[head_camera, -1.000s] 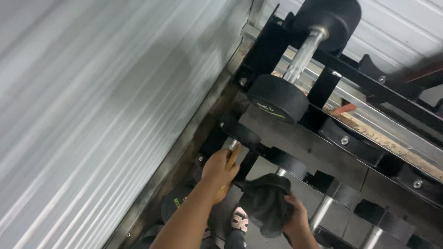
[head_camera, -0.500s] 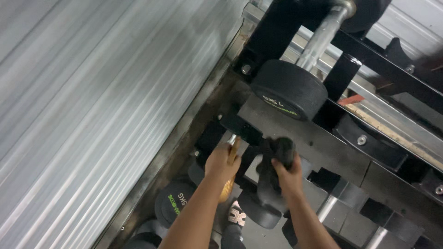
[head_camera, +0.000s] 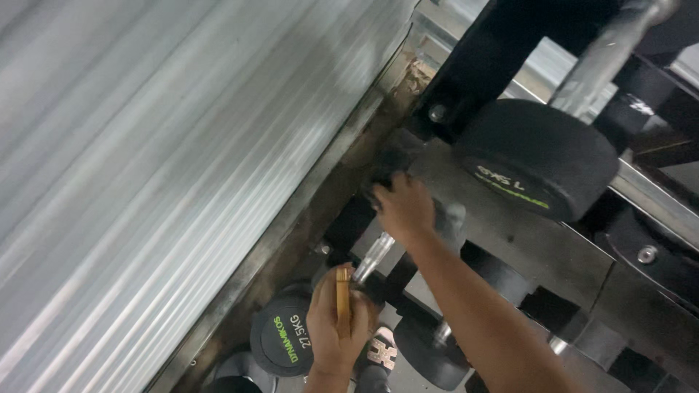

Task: The person cleans a set of dumbbells by spraying them with a liquid and wiping them down with a cloth while they are stored on a weight rack.

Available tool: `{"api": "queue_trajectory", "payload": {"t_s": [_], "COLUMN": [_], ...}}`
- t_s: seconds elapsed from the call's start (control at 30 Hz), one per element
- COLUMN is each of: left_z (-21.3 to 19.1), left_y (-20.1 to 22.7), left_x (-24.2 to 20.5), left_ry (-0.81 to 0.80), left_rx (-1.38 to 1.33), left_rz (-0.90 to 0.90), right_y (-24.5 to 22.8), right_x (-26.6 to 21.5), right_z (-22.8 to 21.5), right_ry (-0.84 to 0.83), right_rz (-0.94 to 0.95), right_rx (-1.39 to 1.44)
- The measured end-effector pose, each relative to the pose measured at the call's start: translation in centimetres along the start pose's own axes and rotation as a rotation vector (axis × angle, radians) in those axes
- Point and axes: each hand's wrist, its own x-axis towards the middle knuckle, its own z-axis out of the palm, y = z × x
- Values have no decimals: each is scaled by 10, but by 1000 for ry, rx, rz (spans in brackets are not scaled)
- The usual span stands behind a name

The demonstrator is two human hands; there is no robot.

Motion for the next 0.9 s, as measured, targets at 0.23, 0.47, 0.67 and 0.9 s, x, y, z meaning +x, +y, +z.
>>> {"api": "queue_trajectory", "payload": {"t_s": [0.23,0.47,0.67,0.9], "left_z": [5,3,6,8], "left_y": [5,-5,-10,-11], "left_x": [9,5,13,18], "left_ry": [45,22,27,20], "left_rx": [116,16,107,131], "left_rz": [-14,6,8,119], "right_y": [-56,-64,-16,32], "right_x": [62,28,-34,-95], "right_z": [19,13,16,113], "right_ry": [-361,-373,-29,616], "right_rz": [-122,-234,108,446], "right_rx": [-603,-679,-45,766]}}
